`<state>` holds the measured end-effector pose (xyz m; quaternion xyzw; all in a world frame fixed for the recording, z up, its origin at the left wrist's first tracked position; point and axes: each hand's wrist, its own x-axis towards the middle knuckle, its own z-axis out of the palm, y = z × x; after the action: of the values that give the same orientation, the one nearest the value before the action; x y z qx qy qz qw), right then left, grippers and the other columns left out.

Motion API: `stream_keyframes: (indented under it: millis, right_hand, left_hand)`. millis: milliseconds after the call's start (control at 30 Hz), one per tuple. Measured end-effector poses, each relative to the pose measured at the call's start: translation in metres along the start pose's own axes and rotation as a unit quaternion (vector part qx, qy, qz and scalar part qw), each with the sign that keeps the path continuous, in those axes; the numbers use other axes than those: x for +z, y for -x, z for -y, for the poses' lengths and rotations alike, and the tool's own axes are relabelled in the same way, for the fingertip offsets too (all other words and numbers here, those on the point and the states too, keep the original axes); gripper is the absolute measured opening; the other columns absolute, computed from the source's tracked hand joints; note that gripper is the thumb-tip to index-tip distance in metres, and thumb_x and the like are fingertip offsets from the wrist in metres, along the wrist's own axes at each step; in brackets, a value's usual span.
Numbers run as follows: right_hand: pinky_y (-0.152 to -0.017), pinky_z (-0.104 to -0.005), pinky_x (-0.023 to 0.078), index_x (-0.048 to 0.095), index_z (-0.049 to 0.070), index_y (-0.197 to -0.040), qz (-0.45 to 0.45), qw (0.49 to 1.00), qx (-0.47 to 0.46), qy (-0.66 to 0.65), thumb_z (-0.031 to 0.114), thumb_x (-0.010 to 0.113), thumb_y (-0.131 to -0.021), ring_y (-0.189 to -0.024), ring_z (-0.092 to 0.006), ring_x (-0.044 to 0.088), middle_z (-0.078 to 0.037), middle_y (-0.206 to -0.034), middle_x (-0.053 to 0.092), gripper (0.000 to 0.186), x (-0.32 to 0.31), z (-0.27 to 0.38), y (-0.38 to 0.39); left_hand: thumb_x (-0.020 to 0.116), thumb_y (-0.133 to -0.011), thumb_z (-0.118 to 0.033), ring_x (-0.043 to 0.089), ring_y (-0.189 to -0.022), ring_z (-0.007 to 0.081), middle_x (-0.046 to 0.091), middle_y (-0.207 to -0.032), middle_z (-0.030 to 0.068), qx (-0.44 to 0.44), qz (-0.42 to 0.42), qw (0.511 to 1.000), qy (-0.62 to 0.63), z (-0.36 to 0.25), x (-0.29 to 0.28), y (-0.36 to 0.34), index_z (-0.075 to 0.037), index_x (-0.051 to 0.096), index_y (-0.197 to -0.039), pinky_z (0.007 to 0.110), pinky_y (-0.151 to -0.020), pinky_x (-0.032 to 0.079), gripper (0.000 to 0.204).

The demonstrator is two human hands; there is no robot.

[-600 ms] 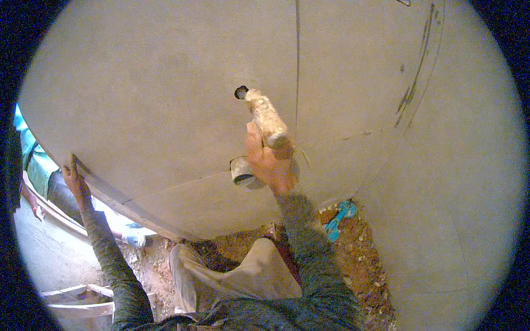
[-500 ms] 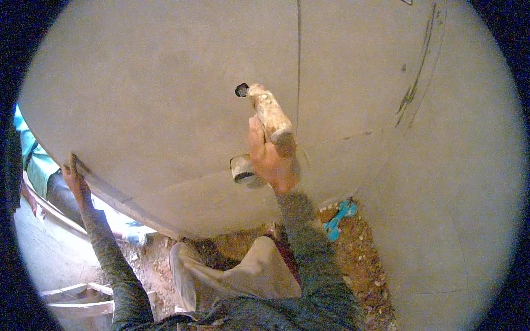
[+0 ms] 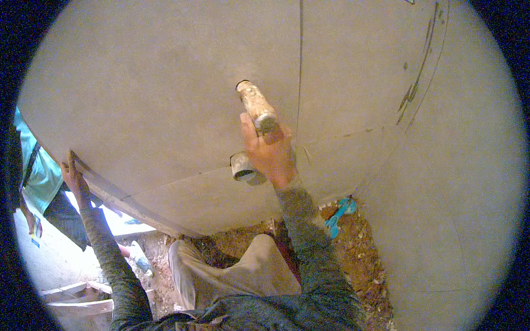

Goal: The person uses a hammer to knock out a hole in a wall tile, marks the tile with a pencil, and then picks up the tile to carry it across a construction area.

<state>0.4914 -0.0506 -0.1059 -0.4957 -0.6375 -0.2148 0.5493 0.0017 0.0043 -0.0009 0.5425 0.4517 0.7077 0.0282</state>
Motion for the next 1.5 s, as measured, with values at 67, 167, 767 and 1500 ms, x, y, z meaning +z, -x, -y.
stream_keyframes:
  millis: [67,167,767,1500]
  right_hand:
    - [-0.065,-0.0436,0.049,0.056,0.007,-0.116,-0.024,0.999,-0.018,0.042,0.014,0.055,-0.082,-0.081,-0.0314,0.062,-0.015,-0.093,0.062,0.035,0.005,-0.006,0.011]
    - [-0.073,-0.0445,0.048,0.053,0.006,-0.119,0.015,0.982,-0.042,0.182,0.011,0.054,-0.082,-0.079,-0.0304,0.062,-0.014,-0.093,0.062,0.037,-0.002,-0.009,0.023]
    - [-0.061,-0.0395,0.050,0.062,0.006,-0.103,-0.001,0.978,-0.087,0.190,0.017,0.054,-0.087,-0.074,-0.0294,0.063,-0.013,-0.086,0.063,0.021,-0.008,0.006,-0.001]
    - [-0.093,-0.0392,0.040,0.056,0.000,-0.115,0.038,0.996,0.022,0.078,0.004,0.062,-0.077,-0.112,-0.0298,0.050,-0.014,-0.114,0.056,0.038,-0.012,0.015,-0.002]
  left_hand:
    - [0.062,-0.085,-0.040,0.055,-0.087,0.0193,0.059,-0.096,0.0129,0.011,-0.019,1.000,-0.004,0.000,0.004,0.000,0.005,0.049,-0.105,0.029,-0.078,0.044,0.051]
    - [0.063,-0.084,-0.042,0.055,-0.090,0.0210,0.058,-0.102,0.0151,0.033,0.029,0.993,-0.109,0.022,-0.019,-0.013,0.009,0.046,-0.111,0.029,-0.079,0.044,0.060]
    - [0.062,-0.084,-0.045,0.046,-0.114,0.0287,0.049,-0.121,0.0218,-0.028,0.006,1.000,-0.005,0.007,-0.007,-0.003,0.013,0.038,-0.124,0.038,-0.098,0.035,0.075]
    - [0.062,-0.085,-0.038,0.044,-0.116,0.0302,0.045,-0.123,0.0236,-0.030,0.018,0.999,0.041,-0.003,-0.003,0.000,0.011,0.035,-0.125,0.039,-0.098,0.037,0.069]
